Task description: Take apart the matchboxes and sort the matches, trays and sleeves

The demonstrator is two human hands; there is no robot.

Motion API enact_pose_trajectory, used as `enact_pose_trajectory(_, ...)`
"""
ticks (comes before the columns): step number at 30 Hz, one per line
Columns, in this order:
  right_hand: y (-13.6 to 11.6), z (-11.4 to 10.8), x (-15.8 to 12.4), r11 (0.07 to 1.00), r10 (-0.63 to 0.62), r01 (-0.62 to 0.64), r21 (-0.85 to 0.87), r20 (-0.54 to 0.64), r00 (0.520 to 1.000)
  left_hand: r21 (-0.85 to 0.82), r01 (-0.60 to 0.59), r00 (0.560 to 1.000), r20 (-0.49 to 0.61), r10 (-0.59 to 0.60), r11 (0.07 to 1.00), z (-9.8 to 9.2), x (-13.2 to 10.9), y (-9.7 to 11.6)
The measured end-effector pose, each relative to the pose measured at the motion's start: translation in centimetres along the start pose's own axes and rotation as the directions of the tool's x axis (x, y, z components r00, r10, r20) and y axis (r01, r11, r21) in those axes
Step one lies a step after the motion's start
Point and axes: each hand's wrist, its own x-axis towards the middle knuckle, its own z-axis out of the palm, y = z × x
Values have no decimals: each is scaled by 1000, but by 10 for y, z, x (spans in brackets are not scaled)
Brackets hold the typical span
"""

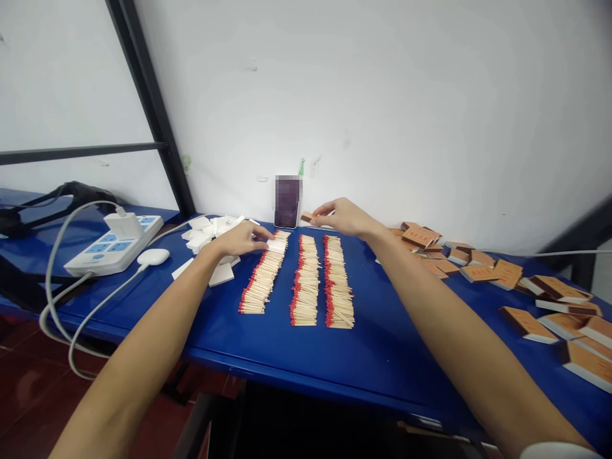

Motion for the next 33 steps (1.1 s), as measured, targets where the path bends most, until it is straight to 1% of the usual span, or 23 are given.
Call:
enact_pose_trajectory(2,-2,-17,-5,1000,23,-22,14,-95,995,6,3,1000,-2,-3,1000,-1,0,1)
enact_pose_trajectory(4,0,-36,-10,997,59,-48,55,-206,977,10,3,1000,-7,-3,1000,-1,1,0)
enact_pose_trajectory(7,10,-63,-20,989,103,-58,134,-363,926,6,2,1000,-10,-2,1000,-1,2,-1)
enact_pose_trajectory(9,22,-77,-28,983,142,-70,171,-458,878,-3,1,1000,-8,-1,1000,-1,2,-2)
enact_pose_trajectory(11,36,-85,-39,975,202,-118,190,-520,830,-15,-4,1000,-4,4,1000,0,2,-2)
enact_pose_trajectory(13,52,-88,-52,966,256,-193,173,-539,803,-19,-9,1000,-7,9,1000,-1,1,-1)
enact_pose_trajectory(14,60,-87,-60,964,264,-222,144,-551,791,-19,-7,1000,-15,6,1000,-1,1,0)
enact_pose_trajectory(15,69,-86,-69,967,247,-236,96,-579,777,-20,0,1000,-23,-1,1000,-2,1,1)
enact_pose_trajectory(16,79,-84,-79,972,201,-232,31,-623,756,-25,10,999,-32,-11,1000,-2,1,1)
enact_pose_trajectory(18,97,-79,-99,971,27,-191,-143,-729,684,-46,34,998,-48,-36,998,-4,0,3)
enact_pose_trajectory(19,106,-78,-109,958,-48,-178,-224,-739,672,-59,41,998,-54,-44,997,-4,0,4)
enact_pose_trajectory(20,114,-77,-117,942,-96,-180,-284,-742,664,-71,42,997,-63,-46,997,-4,0,4)
enact_pose_trajectory(21,121,-76,-125,925,-121,-191,-330,-730,673,-82,37,996,-73,-43,996,-5,0,5)
enact_pose_trajectory(23,132,-78,-136,893,-110,-249,-374,-719,687,-108,23,994,-106,-34,994,-5,-1,7)
enact_pose_trajectory(25,140,-84,-142,847,-34,-367,-384,-729,683,-131,27,984,-172,-50,991,-6,-1,10)
enact_pose_trajectory(26,143,-88,-144,813,23,-440,-382,-734,679,-128,41,972,-225,-69,991,-6,-1,11)
enact_pose_trajectory(28,147,-96,-147,725,159,-575,-380,-720,676,-60,68,925,-371,-86,996,-7,-1,11)
enact_pose_trajectory(30,150,-103,-149,641,290,-663,-387,-677,676,67,86,865,-500,-42,994,-8,0,8)
enact_pose_trajectory(31,150,-106,-150,612,343,-685,-395,-648,680,135,96,846,-533,-10,986,-8,1,6)
enact_pose_trajectory(32,150,-109,-151,594,391,-697,-401,-614,686,197,109,839,-544,16,974,-9,2,2)
enact_pose_trajectory(33,149,-110,-151,587,432,-700,-405,-575,695,249,126,844,-536,28,960,-8,3,-2)
